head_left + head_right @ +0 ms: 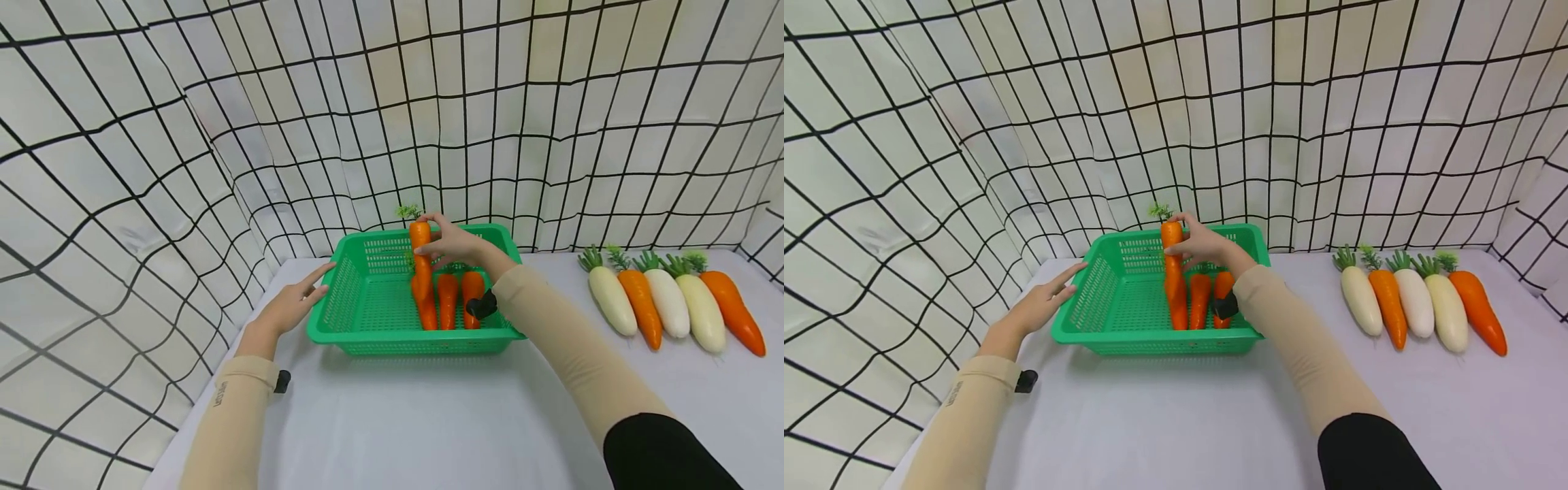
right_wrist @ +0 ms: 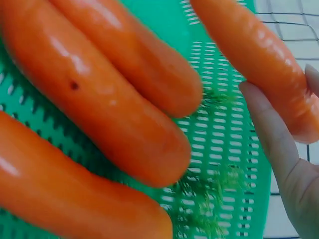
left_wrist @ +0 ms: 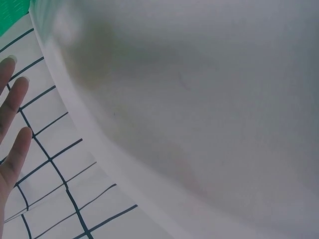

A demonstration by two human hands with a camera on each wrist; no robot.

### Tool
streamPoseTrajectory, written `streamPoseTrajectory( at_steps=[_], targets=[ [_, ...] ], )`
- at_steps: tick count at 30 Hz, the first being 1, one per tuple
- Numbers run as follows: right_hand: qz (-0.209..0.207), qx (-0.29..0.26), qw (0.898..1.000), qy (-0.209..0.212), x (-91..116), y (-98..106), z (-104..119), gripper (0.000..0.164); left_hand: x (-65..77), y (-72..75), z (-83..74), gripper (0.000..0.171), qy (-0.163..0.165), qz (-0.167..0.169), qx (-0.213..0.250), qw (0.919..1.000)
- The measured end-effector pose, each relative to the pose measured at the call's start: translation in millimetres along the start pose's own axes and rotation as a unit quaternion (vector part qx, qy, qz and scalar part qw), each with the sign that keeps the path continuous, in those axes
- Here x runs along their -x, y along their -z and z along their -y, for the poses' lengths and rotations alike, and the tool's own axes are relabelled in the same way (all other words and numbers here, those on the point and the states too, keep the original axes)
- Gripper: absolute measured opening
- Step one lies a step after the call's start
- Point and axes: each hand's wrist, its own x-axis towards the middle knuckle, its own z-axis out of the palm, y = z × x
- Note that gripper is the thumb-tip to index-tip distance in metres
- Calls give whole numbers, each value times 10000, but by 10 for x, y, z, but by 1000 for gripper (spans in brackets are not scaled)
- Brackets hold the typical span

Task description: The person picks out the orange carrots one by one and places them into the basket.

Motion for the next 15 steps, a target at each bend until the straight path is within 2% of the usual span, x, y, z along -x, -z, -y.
streamPoseTrajectory(
  at_steps=[7,15],
  targets=[
    [30,88,9997,-238,-64,-135,-55,63,9,-25,-35,60,69,-10,19,10000],
    [26,359,9993,18,-140,-295,-32,68,7,-13,-41,61,65,13,-37,10000]
  ],
)
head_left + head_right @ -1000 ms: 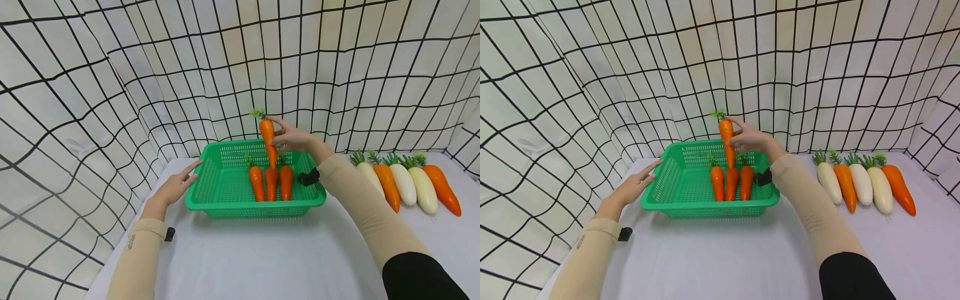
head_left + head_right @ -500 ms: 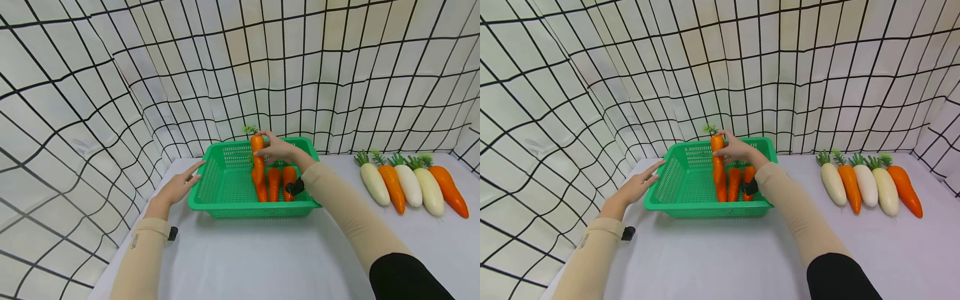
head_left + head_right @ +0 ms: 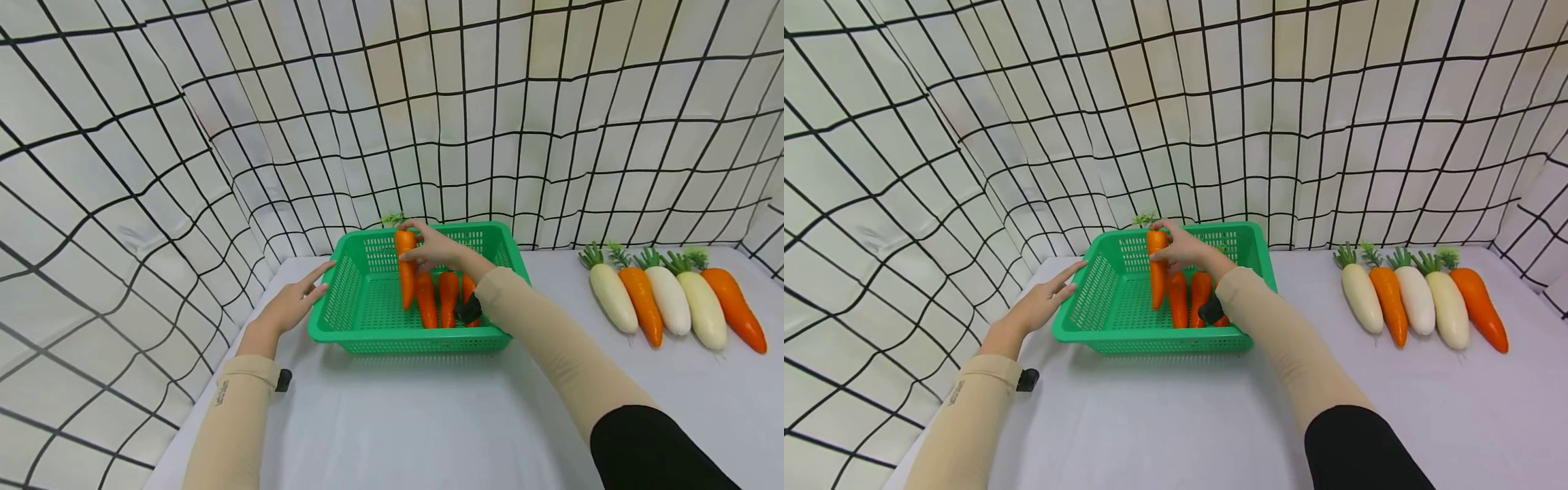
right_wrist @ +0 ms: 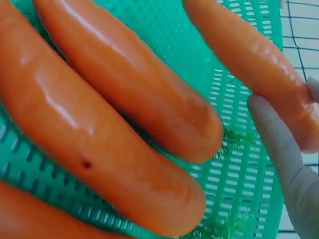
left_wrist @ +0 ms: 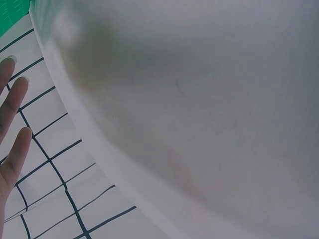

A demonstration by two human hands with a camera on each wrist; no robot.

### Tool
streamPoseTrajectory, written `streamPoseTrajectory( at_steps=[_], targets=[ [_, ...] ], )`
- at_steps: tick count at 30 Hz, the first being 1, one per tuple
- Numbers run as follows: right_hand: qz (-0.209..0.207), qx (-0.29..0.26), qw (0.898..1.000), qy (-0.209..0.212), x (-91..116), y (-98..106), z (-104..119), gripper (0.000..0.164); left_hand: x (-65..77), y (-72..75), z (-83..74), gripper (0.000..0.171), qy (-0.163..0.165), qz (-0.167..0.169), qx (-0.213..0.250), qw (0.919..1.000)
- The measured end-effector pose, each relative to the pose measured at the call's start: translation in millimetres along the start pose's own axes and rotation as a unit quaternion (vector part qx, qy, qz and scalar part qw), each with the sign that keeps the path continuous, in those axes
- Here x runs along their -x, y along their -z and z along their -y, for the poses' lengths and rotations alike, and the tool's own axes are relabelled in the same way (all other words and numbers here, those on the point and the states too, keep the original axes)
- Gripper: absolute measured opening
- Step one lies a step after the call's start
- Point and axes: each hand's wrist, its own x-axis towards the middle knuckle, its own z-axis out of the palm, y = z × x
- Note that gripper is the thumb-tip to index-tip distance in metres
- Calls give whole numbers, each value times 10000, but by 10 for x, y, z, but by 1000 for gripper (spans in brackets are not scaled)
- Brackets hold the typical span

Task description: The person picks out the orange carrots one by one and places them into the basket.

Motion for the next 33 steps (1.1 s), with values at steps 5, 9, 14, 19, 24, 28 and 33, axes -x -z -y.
streamPoseTrajectory(
  at_steps=[5,9,14,19,24,28,33],
  targets=[
    [227,366,9989,-164,-80,-92,-11,72,5,3,-5,60,32,-11,2,10000],
    [210,814,9964,-94,-87,-135,-8,68,9,2,-7,60,37,-5,14,10000],
    [268,1585,9869,115,-84,-163,-13,62,14,-4,2,60,25,-4,25,10000],
    [151,2193,9755,134,-97,-172,-16,61,11,-13,10,60,15,-24,32,10000],
    [106,2616,9651,-52,-104,-176,-10,62,1,-19,6,60,35,-39,43,10000],
    [232,3058,9515,-251,-118,-182,-24,61,-5,-18,2,60,52,-49,32,10000],
    [669,3954,9150,-451,-137,-209,-49,54,-11,-15,6,60,23,-60,53,10000]
  ],
)
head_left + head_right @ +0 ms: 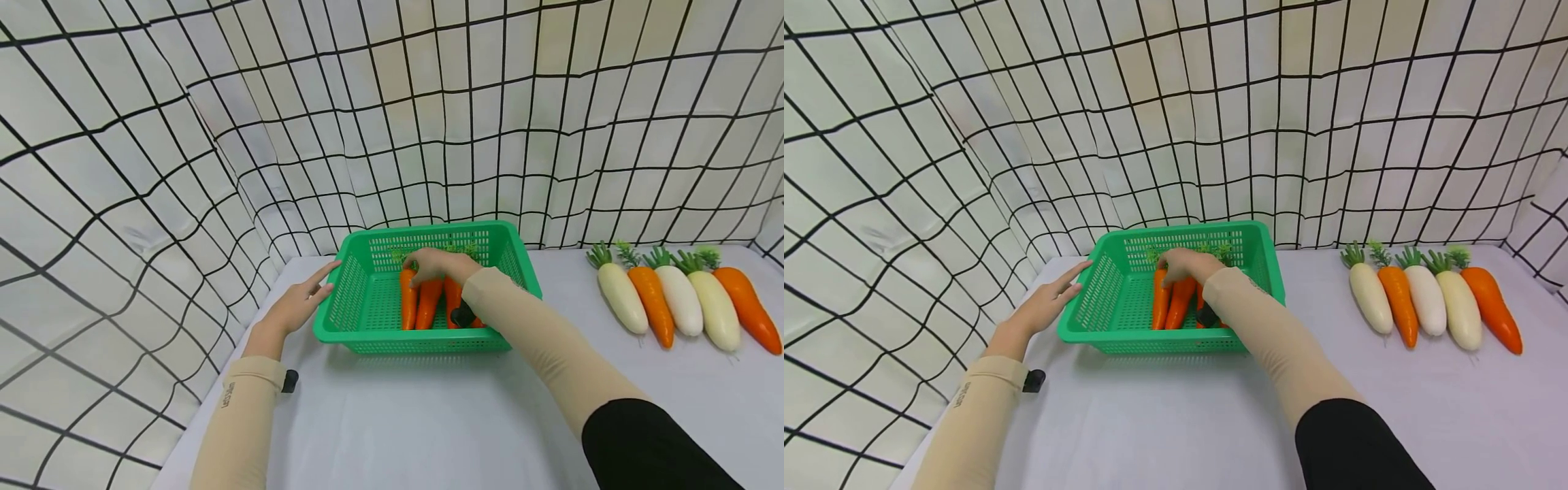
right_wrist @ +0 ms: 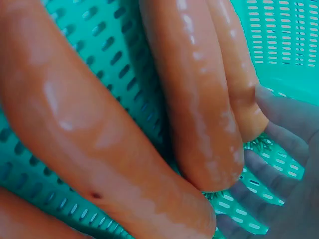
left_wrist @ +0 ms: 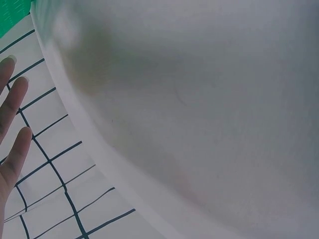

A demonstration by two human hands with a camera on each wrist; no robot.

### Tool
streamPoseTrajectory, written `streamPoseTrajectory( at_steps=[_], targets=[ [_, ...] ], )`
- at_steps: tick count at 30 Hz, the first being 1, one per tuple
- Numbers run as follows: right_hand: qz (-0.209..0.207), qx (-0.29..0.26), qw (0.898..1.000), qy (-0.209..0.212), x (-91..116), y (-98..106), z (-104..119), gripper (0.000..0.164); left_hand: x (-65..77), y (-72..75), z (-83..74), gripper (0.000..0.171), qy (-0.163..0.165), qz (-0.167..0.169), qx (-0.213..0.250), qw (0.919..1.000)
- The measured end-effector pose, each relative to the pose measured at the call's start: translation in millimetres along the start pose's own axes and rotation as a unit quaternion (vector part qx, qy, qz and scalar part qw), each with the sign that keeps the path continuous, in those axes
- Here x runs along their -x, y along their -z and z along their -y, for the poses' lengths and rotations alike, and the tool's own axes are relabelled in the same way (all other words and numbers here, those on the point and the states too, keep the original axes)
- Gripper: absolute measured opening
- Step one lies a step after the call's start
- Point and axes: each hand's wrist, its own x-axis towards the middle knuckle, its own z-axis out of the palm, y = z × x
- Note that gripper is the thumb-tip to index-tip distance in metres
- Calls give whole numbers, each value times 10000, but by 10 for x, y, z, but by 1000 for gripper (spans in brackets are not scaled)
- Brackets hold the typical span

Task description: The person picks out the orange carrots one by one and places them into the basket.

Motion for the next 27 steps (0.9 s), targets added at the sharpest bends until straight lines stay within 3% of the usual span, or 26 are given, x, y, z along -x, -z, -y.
streamPoseTrajectory(
  at_steps=[11,18,27],
  targets=[
    [51,190,9998,-76,81,35,-7,50,-2,-28,-25,60,-2,33,-6,10000],
    [-106,-506,9986,50,183,210,-25,50,-33,7,-22,60,-29,-6,-90,10000],
    [-544,-732,9944,536,422,445,-46,45,-30,14,19,62,25,98,-69,9999]
  ],
)
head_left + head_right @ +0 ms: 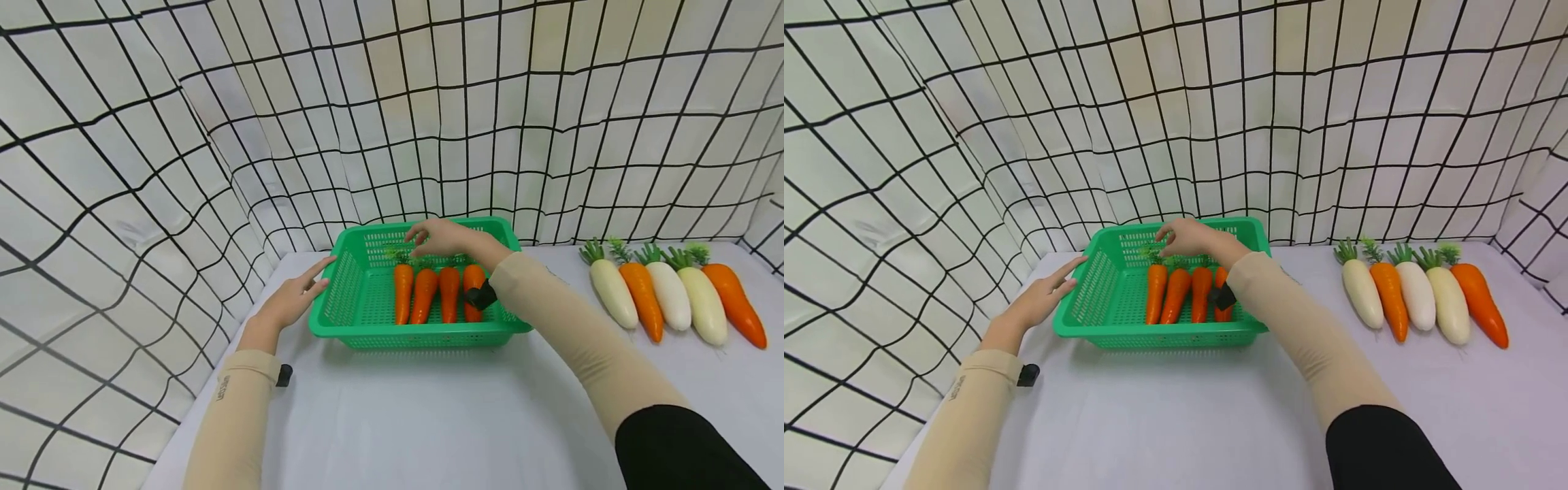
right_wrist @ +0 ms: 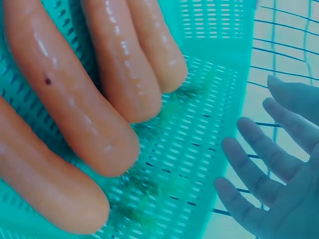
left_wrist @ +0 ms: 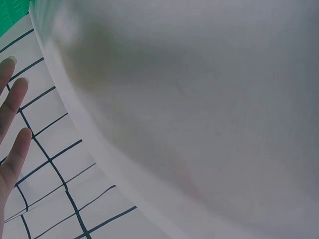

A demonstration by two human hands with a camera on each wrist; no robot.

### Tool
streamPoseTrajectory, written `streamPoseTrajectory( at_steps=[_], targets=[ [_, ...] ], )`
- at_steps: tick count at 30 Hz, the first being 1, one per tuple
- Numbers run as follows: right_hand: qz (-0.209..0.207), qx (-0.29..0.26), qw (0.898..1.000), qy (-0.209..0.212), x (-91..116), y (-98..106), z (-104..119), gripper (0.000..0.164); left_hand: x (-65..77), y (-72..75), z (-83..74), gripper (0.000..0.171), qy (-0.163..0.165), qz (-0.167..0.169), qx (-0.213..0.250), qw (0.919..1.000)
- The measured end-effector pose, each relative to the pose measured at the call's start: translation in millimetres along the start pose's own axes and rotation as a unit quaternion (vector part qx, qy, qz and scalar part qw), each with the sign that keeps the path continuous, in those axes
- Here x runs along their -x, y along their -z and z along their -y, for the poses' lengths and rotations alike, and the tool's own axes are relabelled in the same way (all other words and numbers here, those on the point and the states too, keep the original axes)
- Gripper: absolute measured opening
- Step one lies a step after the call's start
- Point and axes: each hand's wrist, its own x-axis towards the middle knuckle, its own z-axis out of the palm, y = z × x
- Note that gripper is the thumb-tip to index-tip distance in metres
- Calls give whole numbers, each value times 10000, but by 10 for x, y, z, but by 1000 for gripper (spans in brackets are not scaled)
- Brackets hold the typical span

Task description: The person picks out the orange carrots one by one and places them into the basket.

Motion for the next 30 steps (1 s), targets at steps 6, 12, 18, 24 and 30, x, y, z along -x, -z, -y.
streamPoseTrajectory(
  at_steps=[6,12,18,24,30],
  targets=[
    [-291,-201,9989,320,226,155,14,39,25,-14,-19,61,-12,13,-20,10000],
    [-571,-545,9958,454,485,305,43,34,25,-4,-24,61,-17,-23,-63,10000],
    [-1055,-595,9902,702,741,375,-44,33,12,13,-29,61,-50,-11,-52,10000],
    [-1490,-503,9842,814,1052,434,-173,31,28,7,-9,61,-68,-10,-65,10000],
    [-1648,-277,9843,572,1427,563,-364,32,28,10,-16,61,-74,-1,-56,10000]
  ],
)
